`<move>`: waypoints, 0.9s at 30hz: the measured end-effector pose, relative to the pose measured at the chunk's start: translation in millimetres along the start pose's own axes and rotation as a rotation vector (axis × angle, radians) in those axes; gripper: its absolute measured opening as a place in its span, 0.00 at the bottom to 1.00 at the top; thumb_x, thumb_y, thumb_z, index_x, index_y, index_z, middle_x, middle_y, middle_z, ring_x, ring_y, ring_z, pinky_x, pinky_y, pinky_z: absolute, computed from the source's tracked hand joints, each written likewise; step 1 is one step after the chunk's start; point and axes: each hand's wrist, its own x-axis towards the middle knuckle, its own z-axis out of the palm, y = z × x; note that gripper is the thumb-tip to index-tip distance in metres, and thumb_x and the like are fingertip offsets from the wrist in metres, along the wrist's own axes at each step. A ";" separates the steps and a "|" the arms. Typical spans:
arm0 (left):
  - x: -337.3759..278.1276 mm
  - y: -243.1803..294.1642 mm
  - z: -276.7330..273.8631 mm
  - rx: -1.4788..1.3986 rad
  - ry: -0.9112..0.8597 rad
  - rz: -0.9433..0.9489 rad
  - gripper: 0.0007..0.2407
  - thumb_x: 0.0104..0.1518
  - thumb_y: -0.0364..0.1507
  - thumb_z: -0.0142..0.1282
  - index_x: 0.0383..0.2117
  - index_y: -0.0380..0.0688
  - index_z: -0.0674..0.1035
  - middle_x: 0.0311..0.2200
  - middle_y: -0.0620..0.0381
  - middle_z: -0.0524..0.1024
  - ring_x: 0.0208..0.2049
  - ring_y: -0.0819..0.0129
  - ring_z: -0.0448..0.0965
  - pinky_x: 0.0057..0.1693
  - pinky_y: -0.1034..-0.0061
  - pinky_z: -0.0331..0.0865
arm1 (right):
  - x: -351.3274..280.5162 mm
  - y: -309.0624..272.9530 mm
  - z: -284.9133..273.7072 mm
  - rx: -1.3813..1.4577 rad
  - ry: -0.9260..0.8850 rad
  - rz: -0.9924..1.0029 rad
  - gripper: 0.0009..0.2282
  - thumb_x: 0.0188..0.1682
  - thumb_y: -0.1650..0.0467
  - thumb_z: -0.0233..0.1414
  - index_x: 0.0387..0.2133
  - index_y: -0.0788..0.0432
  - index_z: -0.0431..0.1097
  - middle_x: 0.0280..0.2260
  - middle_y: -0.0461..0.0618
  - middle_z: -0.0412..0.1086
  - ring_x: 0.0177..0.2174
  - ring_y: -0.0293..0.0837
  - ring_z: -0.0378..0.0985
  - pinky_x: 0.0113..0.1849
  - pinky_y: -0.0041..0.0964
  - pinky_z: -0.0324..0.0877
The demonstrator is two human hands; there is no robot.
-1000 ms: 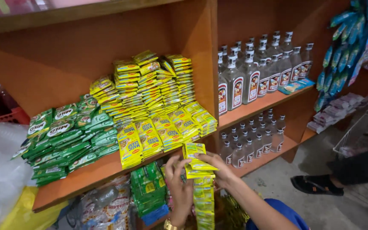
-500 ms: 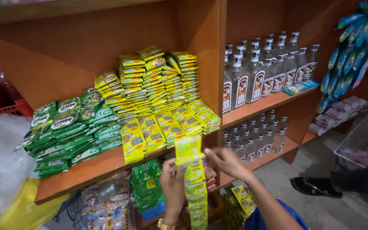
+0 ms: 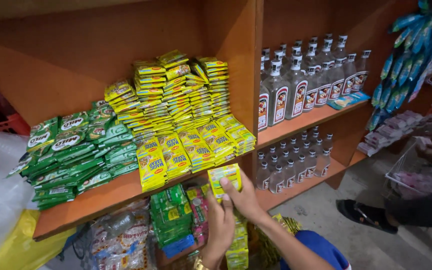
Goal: Organizing and folding strips of seasoning sachets on a store shelf.
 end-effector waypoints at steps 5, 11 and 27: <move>7.5 13.5 -13.5 -0.008 0.044 0.100 0.21 0.70 0.40 0.35 0.61 0.34 0.62 0.55 0.38 0.71 0.57 0.50 0.74 0.62 0.62 0.65 | -11.2 -11.0 23.3 0.071 -0.016 -0.005 0.16 0.54 0.66 0.53 0.51 0.61 0.65 0.42 0.45 0.73 0.41 0.33 0.73 0.43 0.32 0.72; 4.6 -13.6 -14.2 -0.041 0.030 -0.022 0.20 0.68 0.39 0.38 0.59 0.36 0.64 0.51 0.43 0.74 0.53 0.55 0.76 0.57 0.65 0.68 | -11.3 -15.9 16.5 0.052 -0.058 0.040 0.15 0.54 0.66 0.53 0.50 0.63 0.67 0.41 0.46 0.74 0.40 0.34 0.74 0.43 0.32 0.72; 13.0 -7.2 -16.7 -0.628 -0.127 -0.337 0.18 0.66 0.37 0.51 0.52 0.33 0.79 0.44 0.55 0.81 0.44 0.74 0.78 0.51 0.75 0.73 | -2.1 -42.3 -8.0 -0.118 -0.125 0.012 0.19 0.51 0.66 0.57 0.53 0.62 0.67 0.43 0.47 0.76 0.41 0.35 0.77 0.45 0.34 0.74</move>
